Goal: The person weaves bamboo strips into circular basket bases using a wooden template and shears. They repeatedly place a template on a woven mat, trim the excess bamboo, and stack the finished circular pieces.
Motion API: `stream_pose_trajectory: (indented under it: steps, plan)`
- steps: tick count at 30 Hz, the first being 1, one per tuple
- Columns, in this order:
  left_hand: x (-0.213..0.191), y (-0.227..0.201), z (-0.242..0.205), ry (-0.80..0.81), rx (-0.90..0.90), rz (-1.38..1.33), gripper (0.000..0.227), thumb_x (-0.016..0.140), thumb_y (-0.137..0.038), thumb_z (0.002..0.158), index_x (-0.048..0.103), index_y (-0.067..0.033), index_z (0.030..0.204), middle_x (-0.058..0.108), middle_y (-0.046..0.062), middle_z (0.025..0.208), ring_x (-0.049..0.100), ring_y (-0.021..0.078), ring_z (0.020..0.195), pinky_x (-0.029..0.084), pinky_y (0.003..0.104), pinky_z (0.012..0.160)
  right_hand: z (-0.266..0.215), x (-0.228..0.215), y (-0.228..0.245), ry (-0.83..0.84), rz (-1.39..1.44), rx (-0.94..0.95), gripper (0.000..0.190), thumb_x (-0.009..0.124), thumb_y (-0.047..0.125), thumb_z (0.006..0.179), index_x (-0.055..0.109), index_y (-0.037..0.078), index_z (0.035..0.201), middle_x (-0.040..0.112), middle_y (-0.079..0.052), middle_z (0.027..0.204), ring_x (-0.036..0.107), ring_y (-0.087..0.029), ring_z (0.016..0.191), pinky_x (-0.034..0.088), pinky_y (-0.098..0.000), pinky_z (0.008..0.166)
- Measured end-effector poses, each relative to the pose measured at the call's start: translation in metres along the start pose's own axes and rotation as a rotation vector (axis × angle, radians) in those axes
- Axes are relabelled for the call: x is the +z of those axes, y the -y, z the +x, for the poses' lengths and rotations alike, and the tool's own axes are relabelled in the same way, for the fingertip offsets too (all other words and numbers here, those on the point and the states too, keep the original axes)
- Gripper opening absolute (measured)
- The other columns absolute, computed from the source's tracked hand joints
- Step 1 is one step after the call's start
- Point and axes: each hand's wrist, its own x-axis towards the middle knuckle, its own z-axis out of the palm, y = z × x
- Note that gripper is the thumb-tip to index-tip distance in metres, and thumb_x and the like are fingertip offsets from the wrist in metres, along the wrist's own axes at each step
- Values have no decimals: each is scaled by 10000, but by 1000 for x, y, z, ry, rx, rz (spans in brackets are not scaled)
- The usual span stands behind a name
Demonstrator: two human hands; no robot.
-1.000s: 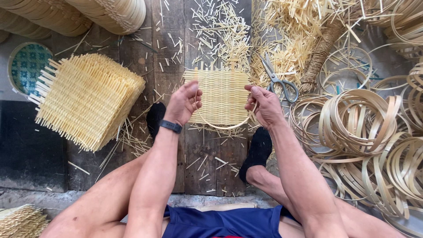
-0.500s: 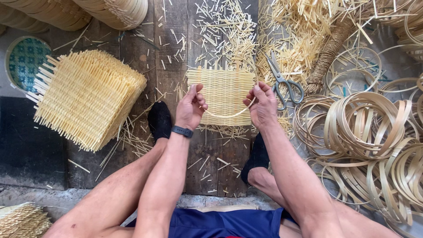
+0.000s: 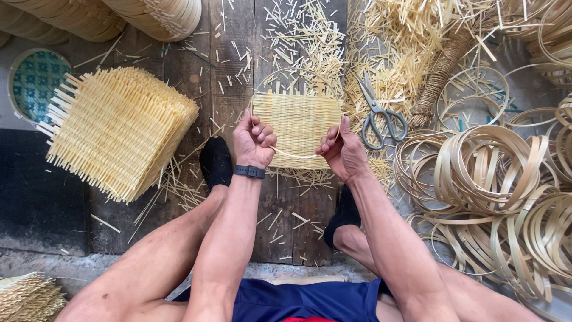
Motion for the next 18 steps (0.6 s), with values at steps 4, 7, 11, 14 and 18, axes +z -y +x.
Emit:
stream_pose_trajectory:
  steps: [4,7,11,14,18]
  plan:
    - [3,-4,-13,-15,86,182,273,643,-368,973,686,-112,889,466,-32,601,425,82,513,324,221,422,-2,7,13,-145,-264,-81,306,653,357,903,686,88,1045,704,-63,801,729,-217,751,649,-410,706]
    - [-4,1,-16,-23,212,322,242,687,-346,918,730,-171,1080,542,-26,682,488,76,554,384,205,436,6,7,19,-285,-523,-178,252,722,138,889,658,61,1120,748,-78,929,745,-175,792,664,-336,641]
    - [-26,11,7,-207,363,566,308,755,-224,894,745,-92,1172,678,4,850,633,82,700,583,243,557,18,-5,10,-495,-894,-153,189,752,93,902,728,-3,1064,753,-102,899,724,-141,722,643,-270,569]
    - [-49,0,25,-255,660,1350,215,780,-181,896,788,-115,1101,705,28,966,704,126,715,604,248,607,27,-16,2,-592,-1128,-108,211,772,102,879,737,36,1076,749,-89,842,701,-158,667,601,-284,569]
    - [-63,-10,40,-235,835,1737,276,857,-101,760,821,-105,1033,716,118,865,703,215,729,569,332,704,38,-24,-9,-590,-1398,-193,116,787,74,860,802,43,971,774,-78,852,722,-156,754,605,-295,732]
